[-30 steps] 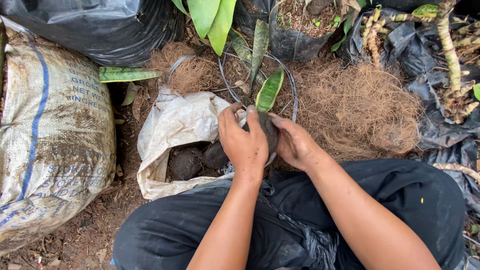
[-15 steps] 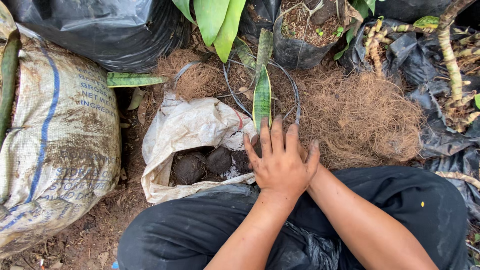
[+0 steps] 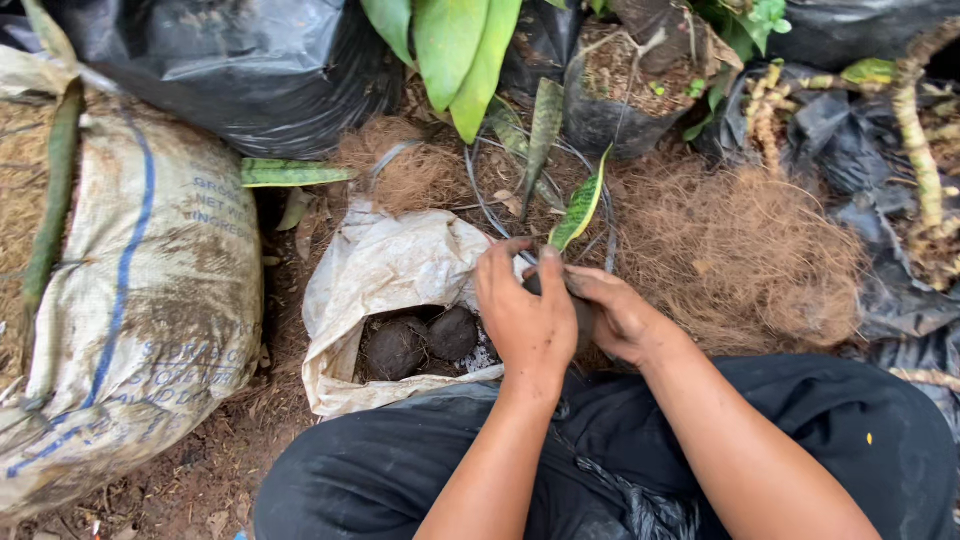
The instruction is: The person sits on the ground and kneads a ball of soil with both hands, rotating and pressing it to shape a round ball, then places the finished ball into a white sack holding other soil balls. They then grab a handful of dry coconut coir fiber and work it around the soil ball.
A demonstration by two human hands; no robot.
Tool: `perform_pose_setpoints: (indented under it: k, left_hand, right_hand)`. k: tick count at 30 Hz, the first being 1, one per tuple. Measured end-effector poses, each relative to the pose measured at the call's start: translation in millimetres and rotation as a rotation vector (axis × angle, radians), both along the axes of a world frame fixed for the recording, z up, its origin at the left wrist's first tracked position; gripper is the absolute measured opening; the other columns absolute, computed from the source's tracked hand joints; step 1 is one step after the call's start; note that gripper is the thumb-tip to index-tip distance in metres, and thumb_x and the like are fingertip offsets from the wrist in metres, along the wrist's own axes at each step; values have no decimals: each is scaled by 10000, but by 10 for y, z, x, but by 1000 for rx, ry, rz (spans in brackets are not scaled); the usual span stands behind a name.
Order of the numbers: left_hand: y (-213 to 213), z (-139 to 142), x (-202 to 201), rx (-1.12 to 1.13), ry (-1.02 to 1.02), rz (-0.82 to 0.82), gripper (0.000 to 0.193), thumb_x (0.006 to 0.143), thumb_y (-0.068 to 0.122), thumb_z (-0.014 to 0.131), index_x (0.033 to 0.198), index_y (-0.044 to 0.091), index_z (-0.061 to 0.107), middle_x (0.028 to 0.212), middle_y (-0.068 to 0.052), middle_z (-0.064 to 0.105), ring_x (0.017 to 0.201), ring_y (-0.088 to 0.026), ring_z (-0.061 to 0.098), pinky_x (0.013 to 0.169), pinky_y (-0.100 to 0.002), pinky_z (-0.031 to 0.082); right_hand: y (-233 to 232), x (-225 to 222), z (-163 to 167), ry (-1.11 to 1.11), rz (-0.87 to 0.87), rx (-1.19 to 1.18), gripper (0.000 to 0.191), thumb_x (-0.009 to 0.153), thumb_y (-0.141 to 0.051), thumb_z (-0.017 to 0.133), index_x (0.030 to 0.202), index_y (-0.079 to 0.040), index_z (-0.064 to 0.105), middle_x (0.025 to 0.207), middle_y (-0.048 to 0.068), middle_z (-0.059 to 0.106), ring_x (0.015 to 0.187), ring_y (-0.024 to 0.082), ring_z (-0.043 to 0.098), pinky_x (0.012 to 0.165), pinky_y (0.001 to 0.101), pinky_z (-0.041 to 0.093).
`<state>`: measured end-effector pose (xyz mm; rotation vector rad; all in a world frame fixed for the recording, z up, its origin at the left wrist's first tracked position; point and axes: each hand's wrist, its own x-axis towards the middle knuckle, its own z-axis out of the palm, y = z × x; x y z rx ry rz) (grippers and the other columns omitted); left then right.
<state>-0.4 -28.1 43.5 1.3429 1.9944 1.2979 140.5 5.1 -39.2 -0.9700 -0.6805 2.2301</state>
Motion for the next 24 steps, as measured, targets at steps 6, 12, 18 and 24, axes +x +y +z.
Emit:
perform_pose_setpoints:
  k: [6, 12, 18, 24]
  left_hand:
    - [-237, 163, 272, 221, 401, -292, 524, 843, 457, 722, 1212, 87, 685, 1377, -160, 603, 1416, -357, 482, 1224, -647, 195]
    - [-192, 50, 282, 250, 555, -217, 481, 843, 463, 732, 1160, 101, 710, 1328, -126, 645, 1347, -328, 538, 1215, -654, 223]
    - [-220, -67, 247, 280, 523, -200, 561, 811, 458, 746, 1217, 77, 673, 1312, -129, 638, 1332, -346, 554, 1214, -626, 260]
    - [-82, -50, 114, 148, 300, -159, 629, 851, 425, 724, 1342, 52, 597, 1379, -152, 612, 1403, -360, 509, 1253, -584, 269]
  right_hand:
    - [-324, -369, 303, 607, -533, 90, 450, 963, -363, 533, 1239, -9, 534, 1299, 118, 609, 1254, 266, 614, 1106, 497, 499]
    - [-215, -137, -17, -231, -82, 577, 308, 1028, -214, 486, 1263, -30, 564, 1274, 139, 615, 1198, 274, 604, 1032, 406, 523]
    - [-255, -95, -395, 105, -233, 327, 271, 1097, -167, 470, 1306, -17, 557, 1262, 107, 613, 1166, 217, 604, 1033, 383, 509]
    - [-87, -12, -180, 195, -266, -42, 452, 1036, -272, 624, 1327, 64, 546, 1194, 163, 656, 1075, 254, 650, 974, 424, 530]
